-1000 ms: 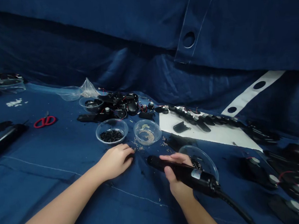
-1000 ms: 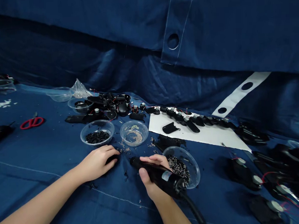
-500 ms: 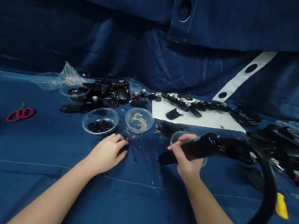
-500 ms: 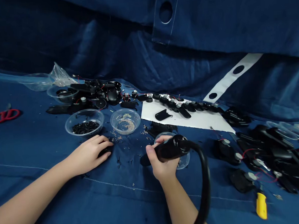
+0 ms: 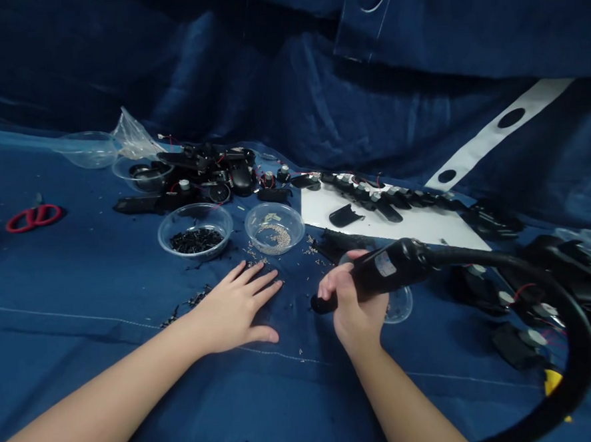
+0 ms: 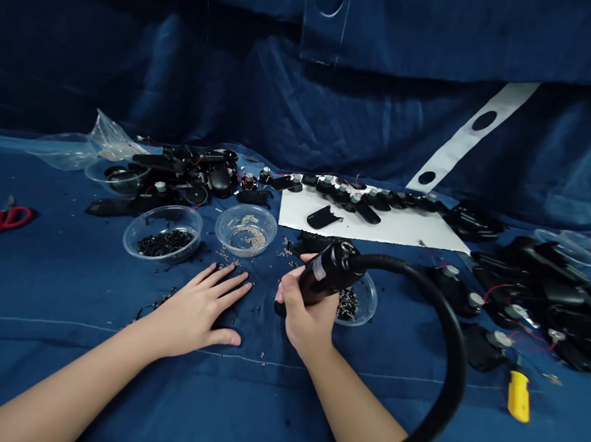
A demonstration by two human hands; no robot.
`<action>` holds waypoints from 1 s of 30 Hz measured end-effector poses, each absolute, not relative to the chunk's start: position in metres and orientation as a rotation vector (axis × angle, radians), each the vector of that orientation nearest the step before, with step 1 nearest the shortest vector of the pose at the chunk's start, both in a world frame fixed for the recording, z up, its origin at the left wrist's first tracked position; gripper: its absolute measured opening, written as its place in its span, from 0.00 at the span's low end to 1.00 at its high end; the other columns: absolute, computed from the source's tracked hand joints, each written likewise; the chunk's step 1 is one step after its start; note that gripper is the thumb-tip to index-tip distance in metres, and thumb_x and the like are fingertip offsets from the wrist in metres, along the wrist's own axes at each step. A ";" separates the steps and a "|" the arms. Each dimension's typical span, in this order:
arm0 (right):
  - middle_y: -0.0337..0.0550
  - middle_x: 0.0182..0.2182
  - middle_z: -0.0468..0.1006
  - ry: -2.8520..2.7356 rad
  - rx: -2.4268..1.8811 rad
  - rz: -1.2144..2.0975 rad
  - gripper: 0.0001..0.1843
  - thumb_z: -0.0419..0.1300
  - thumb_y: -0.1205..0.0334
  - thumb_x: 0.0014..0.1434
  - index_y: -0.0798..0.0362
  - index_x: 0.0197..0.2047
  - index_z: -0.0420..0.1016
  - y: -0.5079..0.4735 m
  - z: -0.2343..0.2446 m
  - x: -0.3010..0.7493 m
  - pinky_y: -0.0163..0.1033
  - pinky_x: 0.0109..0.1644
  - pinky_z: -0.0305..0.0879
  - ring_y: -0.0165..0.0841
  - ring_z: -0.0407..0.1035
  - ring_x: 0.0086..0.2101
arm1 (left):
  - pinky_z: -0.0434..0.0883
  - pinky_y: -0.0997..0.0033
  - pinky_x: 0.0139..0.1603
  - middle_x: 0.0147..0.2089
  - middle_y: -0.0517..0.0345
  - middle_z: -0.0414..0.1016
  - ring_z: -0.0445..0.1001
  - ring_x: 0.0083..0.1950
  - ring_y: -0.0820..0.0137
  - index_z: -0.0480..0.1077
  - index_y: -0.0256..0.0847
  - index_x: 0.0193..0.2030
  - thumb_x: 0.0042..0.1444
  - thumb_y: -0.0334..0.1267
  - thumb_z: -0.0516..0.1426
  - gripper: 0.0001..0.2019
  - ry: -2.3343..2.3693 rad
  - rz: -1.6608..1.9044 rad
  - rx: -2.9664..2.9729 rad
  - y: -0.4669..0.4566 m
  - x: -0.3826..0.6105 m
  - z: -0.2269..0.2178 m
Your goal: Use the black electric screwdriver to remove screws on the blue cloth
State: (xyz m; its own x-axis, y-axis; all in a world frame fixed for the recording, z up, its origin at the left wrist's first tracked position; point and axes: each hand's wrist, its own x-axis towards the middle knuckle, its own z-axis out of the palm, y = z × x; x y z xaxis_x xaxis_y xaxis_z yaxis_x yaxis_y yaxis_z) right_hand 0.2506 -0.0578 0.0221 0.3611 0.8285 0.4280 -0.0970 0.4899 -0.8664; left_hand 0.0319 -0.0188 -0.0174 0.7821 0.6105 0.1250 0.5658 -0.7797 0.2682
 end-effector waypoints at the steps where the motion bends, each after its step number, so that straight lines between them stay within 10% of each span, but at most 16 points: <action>1: 0.27 0.22 0.70 -1.043 -0.861 0.707 0.17 0.66 0.54 0.64 0.46 0.51 0.65 -0.058 0.022 0.251 0.36 0.25 0.70 0.27 0.68 0.19 | 0.48 0.33 0.77 0.77 0.45 0.59 0.50 0.80 0.43 0.59 0.45 0.76 0.59 0.73 0.54 0.46 0.926 0.300 2.758 -0.018 0.031 -0.018; 30: 0.26 0.22 0.70 -1.021 -0.865 0.758 0.15 0.68 0.57 0.62 0.48 0.43 0.66 -0.052 0.028 0.253 0.34 0.23 0.70 0.25 0.66 0.18 | 0.46 0.36 0.79 0.78 0.43 0.54 0.51 0.79 0.44 0.58 0.41 0.77 0.63 0.73 0.50 0.46 0.904 0.257 2.764 -0.019 0.030 -0.018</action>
